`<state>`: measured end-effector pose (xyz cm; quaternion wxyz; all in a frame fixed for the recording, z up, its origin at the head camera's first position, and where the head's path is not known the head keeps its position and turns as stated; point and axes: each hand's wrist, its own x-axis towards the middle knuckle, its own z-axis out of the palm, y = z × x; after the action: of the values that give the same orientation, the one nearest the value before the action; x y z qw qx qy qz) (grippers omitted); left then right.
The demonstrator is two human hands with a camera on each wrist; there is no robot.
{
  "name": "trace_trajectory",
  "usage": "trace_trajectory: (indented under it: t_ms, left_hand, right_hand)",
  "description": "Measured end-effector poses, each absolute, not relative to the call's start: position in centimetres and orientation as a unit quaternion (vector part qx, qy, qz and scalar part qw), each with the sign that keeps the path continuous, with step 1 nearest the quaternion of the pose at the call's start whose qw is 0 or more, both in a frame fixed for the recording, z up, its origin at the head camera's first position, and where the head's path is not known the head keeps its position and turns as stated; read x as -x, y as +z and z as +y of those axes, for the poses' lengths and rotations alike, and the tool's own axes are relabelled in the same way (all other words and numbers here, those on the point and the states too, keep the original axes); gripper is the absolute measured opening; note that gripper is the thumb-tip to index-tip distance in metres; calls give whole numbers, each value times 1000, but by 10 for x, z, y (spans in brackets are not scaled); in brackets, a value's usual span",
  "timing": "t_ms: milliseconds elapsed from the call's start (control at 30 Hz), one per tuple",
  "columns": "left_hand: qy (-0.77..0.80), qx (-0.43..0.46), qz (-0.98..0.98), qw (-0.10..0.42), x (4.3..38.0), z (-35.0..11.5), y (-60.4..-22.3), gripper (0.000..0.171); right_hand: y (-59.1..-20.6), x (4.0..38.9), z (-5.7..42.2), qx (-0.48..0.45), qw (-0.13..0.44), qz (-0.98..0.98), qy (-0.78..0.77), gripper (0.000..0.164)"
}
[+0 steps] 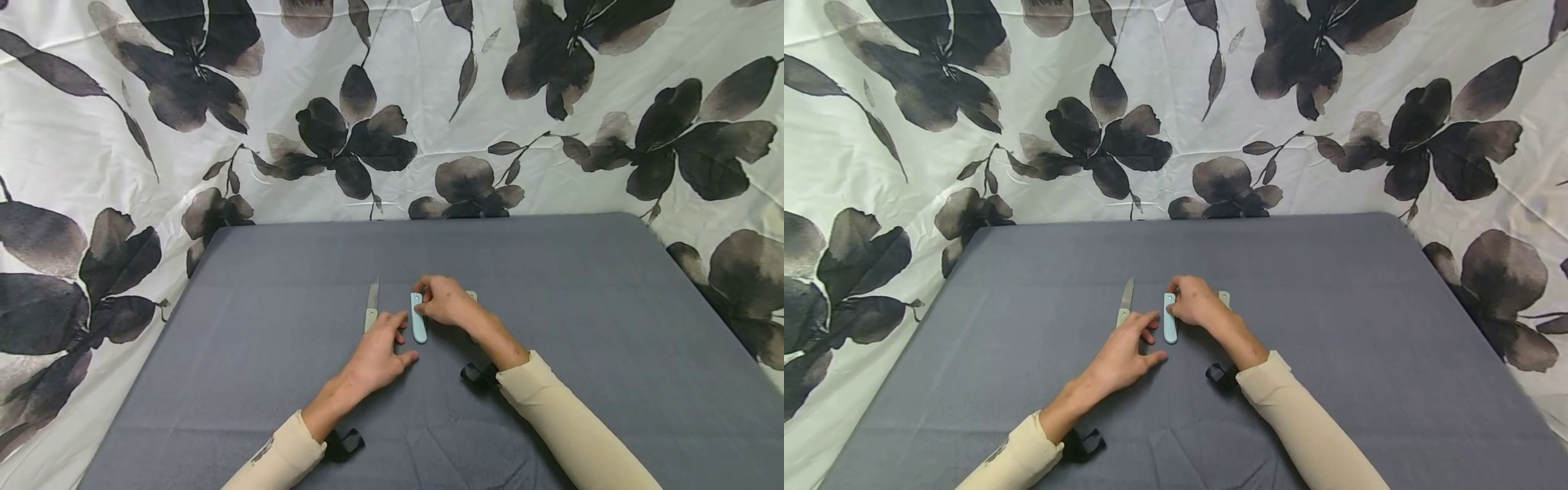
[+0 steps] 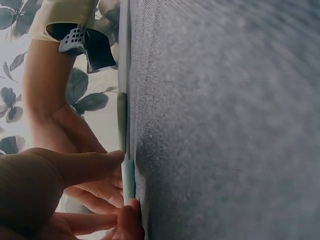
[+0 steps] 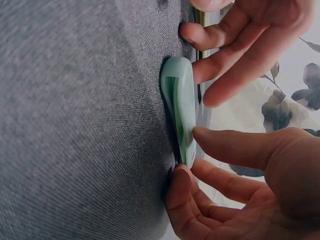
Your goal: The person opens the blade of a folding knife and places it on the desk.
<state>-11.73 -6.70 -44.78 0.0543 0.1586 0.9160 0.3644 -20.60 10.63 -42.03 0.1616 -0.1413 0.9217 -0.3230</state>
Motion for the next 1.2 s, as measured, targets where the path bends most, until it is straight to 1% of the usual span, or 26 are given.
trace_trajectory:
  t_ms: [167,400,700,1033,1200]
  left_hand:
    - [349,-151,924,51,118,-64,-447,70]
    - [334,-133,931,56,121,-59,-444,70]
    - [322,-133,936,54,127,-57,-444,67]
    - [337,-133,931,55,132,-60,-444,54]
    - [354,-133,924,49,133,-61,-443,51]
  right_hand:
    - [-423,206,108,136,162,920,-329,32]
    - [-425,207,109,126,147,921,-338,29]
    - [-422,207,113,124,147,917,-350,24]
    - [-425,211,113,124,153,905,-376,21]
    - [-425,213,117,133,154,892,-404,25]
